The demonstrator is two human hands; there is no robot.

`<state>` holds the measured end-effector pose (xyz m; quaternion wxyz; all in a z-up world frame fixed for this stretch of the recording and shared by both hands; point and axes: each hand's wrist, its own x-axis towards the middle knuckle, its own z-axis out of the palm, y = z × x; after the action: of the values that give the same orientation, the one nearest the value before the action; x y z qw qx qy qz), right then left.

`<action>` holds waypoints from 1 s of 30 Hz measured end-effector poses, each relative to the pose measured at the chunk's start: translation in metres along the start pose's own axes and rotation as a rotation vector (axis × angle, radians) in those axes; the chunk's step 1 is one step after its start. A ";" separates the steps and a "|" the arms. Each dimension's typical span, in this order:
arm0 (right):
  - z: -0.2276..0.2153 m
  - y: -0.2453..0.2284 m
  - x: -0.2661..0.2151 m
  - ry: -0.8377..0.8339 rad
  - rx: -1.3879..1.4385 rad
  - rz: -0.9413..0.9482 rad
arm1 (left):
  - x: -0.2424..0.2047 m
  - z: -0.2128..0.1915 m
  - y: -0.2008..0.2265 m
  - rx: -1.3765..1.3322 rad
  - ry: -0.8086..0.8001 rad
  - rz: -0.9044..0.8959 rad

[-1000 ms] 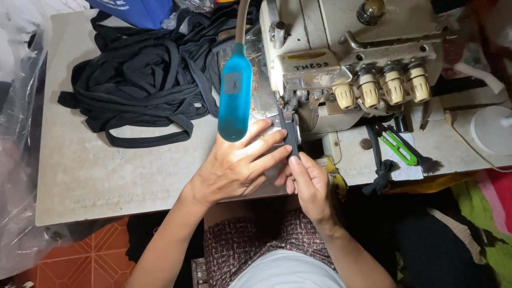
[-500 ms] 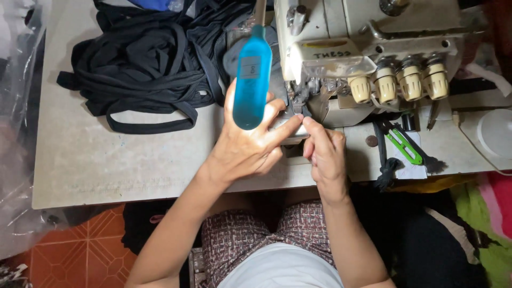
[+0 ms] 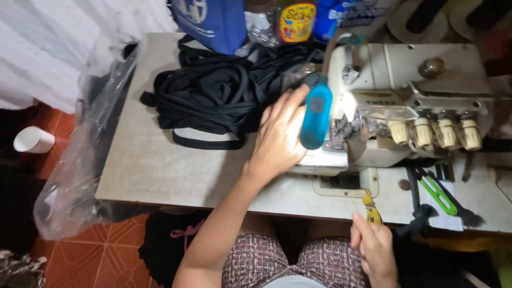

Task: The person is using an overlock sewing machine to process long strips of black fabric.

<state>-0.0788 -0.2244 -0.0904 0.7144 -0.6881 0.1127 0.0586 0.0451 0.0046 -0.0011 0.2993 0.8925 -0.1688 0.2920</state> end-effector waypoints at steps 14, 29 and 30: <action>-0.236 0.295 -0.099 0.238 -1.810 0.540 | -0.147 -0.082 -0.037 0.481 -0.239 -0.430; -0.306 0.344 -0.120 0.386 -1.018 0.731 | -0.105 -0.084 -0.063 0.219 0.157 -0.139; -0.299 0.327 -0.123 0.409 -1.006 0.746 | -0.106 -0.087 -0.042 0.198 0.146 -0.125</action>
<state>-0.2997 -0.4983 -0.3859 0.2014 -0.8502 0.4359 0.2161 -0.0537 0.1049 -0.0290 0.2388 0.9029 -0.0612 0.3522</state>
